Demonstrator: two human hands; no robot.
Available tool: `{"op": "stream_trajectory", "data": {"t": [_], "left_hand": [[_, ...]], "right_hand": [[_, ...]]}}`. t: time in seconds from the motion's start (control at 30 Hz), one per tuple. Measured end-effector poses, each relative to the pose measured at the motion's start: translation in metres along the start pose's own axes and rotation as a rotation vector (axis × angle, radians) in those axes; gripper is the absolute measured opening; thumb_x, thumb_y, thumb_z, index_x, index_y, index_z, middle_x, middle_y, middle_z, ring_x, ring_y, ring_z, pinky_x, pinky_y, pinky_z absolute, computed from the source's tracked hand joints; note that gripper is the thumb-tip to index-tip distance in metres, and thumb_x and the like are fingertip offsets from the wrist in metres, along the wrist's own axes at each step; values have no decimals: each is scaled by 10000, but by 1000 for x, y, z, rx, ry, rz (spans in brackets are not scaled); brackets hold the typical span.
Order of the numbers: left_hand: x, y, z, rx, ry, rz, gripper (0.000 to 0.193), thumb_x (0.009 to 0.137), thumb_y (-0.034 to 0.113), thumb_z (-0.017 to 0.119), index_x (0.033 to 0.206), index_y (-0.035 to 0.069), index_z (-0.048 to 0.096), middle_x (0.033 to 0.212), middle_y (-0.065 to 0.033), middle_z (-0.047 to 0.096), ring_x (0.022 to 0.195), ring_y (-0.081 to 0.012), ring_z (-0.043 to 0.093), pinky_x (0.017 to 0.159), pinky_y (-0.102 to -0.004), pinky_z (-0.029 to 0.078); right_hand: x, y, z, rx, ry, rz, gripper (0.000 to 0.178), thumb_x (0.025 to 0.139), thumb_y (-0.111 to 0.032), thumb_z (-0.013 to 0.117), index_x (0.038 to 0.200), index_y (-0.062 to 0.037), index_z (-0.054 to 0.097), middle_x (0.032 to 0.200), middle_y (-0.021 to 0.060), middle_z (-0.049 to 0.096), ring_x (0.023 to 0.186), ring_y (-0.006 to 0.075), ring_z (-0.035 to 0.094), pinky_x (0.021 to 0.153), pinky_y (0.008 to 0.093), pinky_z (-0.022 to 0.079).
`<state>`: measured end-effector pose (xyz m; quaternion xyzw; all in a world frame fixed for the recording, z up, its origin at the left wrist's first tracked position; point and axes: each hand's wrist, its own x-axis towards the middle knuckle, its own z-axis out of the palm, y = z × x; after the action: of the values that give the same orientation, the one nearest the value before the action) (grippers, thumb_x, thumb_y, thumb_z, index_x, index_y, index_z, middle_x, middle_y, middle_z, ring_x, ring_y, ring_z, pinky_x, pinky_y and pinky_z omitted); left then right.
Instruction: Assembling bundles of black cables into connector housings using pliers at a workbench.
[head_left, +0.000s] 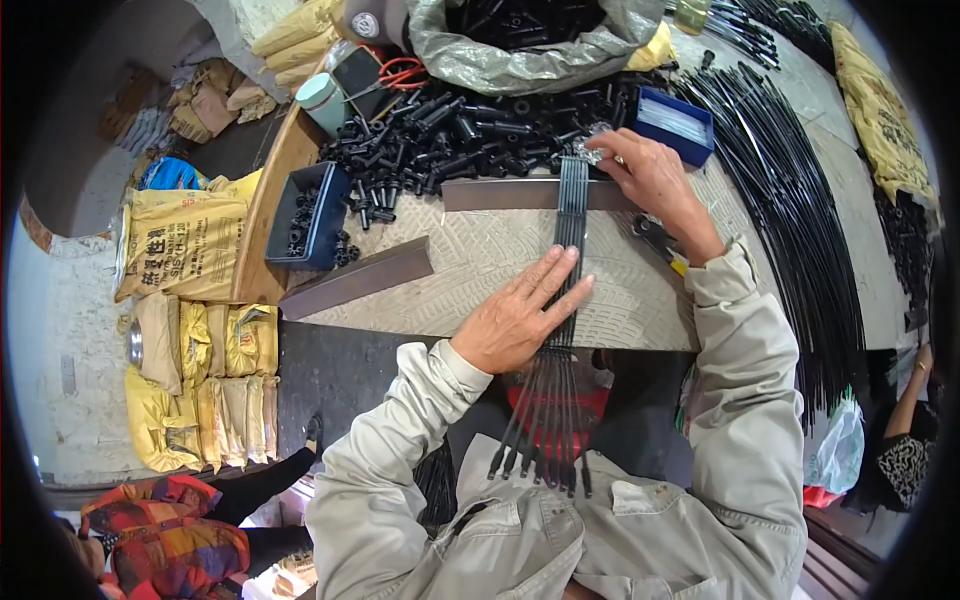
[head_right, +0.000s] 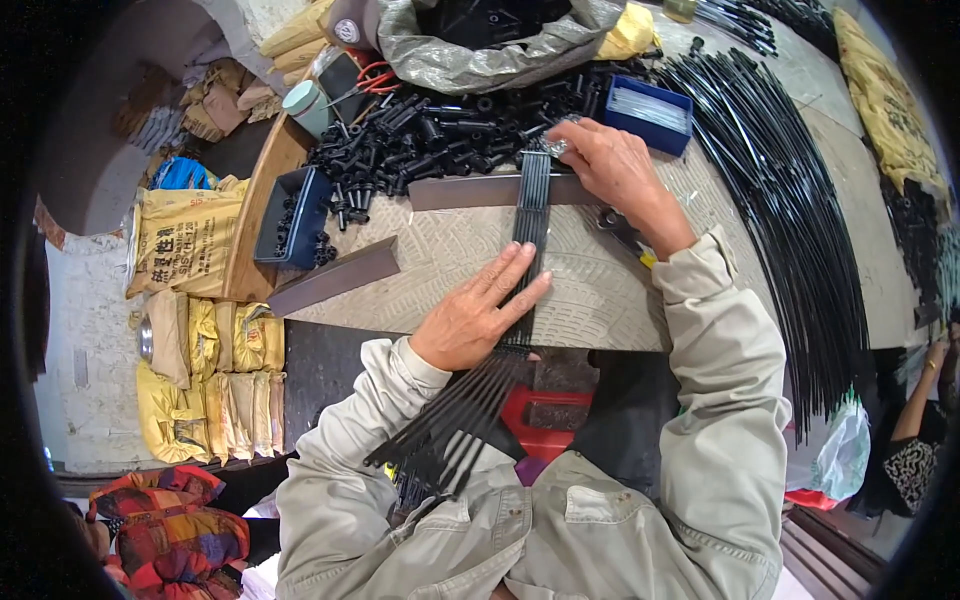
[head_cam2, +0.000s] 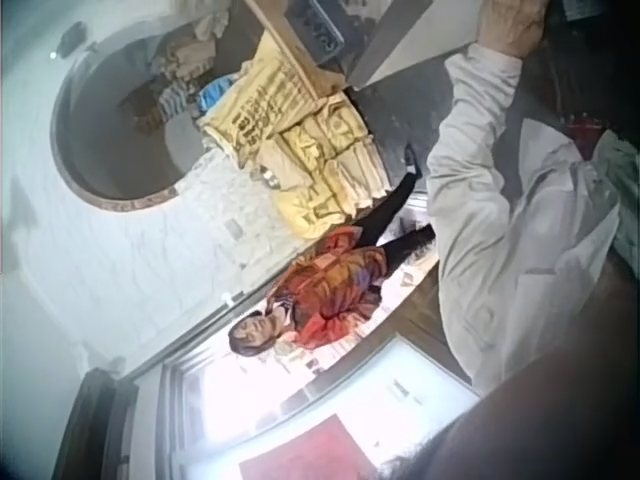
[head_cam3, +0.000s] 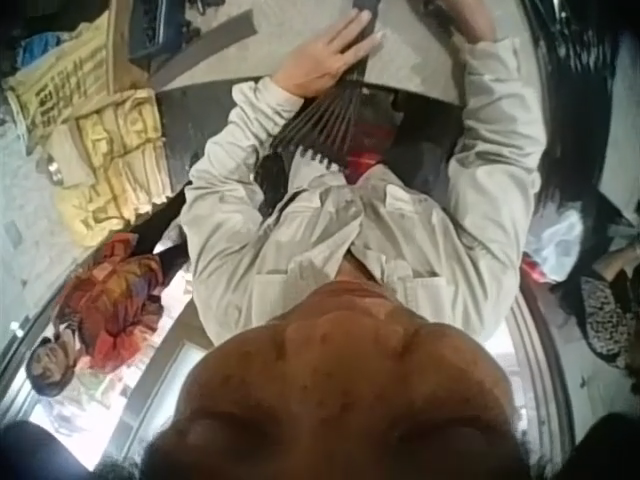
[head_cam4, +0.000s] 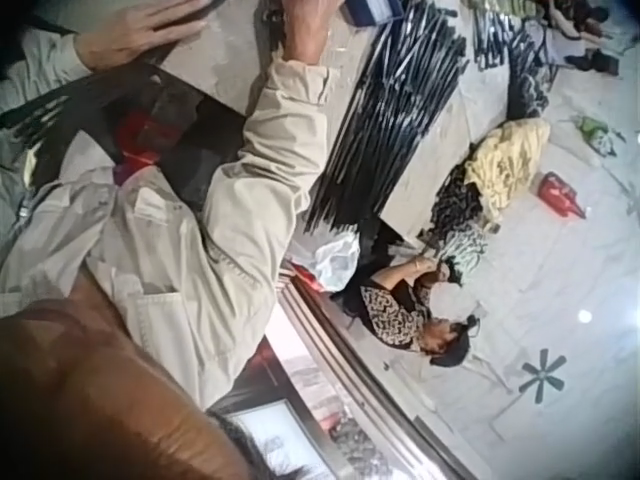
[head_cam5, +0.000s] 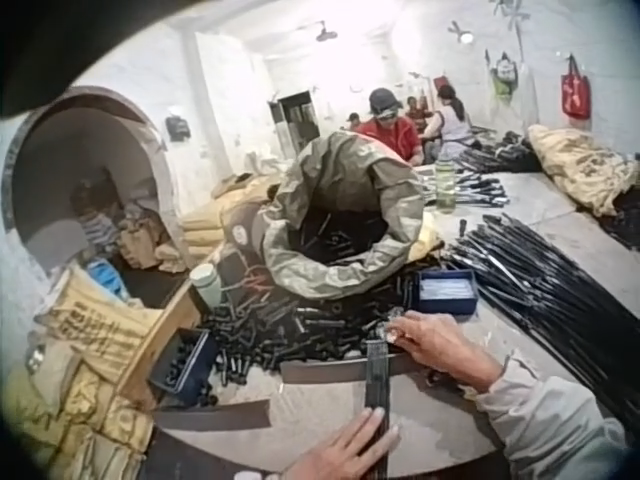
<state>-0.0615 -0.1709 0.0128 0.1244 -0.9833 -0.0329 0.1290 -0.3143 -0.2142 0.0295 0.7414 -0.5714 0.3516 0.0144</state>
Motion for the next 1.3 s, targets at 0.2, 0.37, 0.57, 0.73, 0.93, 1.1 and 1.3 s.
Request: {"op": "stream_trajectory", "data": {"t": [0.2, 0.37, 0.57, 0.73, 0.93, 1.1, 1.3], "left_hand": [[5, 3, 3, 1, 16, 16, 619, 707, 29, 530, 1303, 6, 365, 1384, -212, 286, 1285, -345, 297, 1018, -381, 330], [5, 7, -2, 5, -17, -40, 579, 755, 50, 489, 1316, 14, 350, 1392, -174, 294, 1297, -336, 273, 1022, -409, 313], [8, 12, -9, 13, -54, -80, 719, 755, 320, 571, 1347, 22, 292, 1413, -156, 262, 1308, -343, 240, 1033, -454, 269], [-9, 27, -4, -142, -31, -101, 876, 705, 552, 594, 1334, 13, 312, 1400, -157, 279, 1288, -347, 270, 1029, -445, 280], [-7, 32, -5, -117, 19, -93, 920, 661, 590, 601, 1320, 6, 334, 1387, -154, 305, 1279, -340, 290, 1032, -435, 282], [-12, 31, -1, -100, 46, -110, 911, 671, 577, 618, 1309, -13, 346, 1373, -171, 325, 1270, -355, 304, 1025, -429, 294], [-7, 33, -2, -106, 51, -102, 897, 684, 564, 627, 1296, -34, 358, 1360, -188, 340, 1263, -372, 313, 1008, -434, 314]], "right_hand": [[-5, 21, -12, -165, -200, 137, 76, 764, -157, 588, 773, -86, 564, 826, 56, 586, 728, 279, 583, 592, 376, 446], [-5, 19, -4, -83, 31, 58, 78, 793, -175, 589, 819, -106, 614, 816, 45, 587, 710, 254, 587, 600, 339, 452], [31, 83, -53, -344, -53, 301, 116, 762, -252, 603, 838, -201, 673, 823, 40, 628, 769, 247, 621, 638, 357, 490], [37, 95, -49, -444, -255, 240, 70, 698, -176, 570, 659, -171, 627, 728, 83, 631, 716, 293, 622, 587, 388, 483], [33, 100, -53, -458, -224, 203, 99, 720, -124, 535, 755, -133, 628, 763, 101, 630, 722, 307, 619, 594, 401, 484], [19, 48, -30, -160, 175, 32, 59, 803, -120, 544, 849, -118, 582, 778, 66, 615, 740, 279, 598, 608, 376, 458], [13, 35, -36, -188, 141, 127, 54, 773, -139, 591, 817, -107, 592, 779, 47, 598, 718, 228, 594, 604, 315, 455]]}}
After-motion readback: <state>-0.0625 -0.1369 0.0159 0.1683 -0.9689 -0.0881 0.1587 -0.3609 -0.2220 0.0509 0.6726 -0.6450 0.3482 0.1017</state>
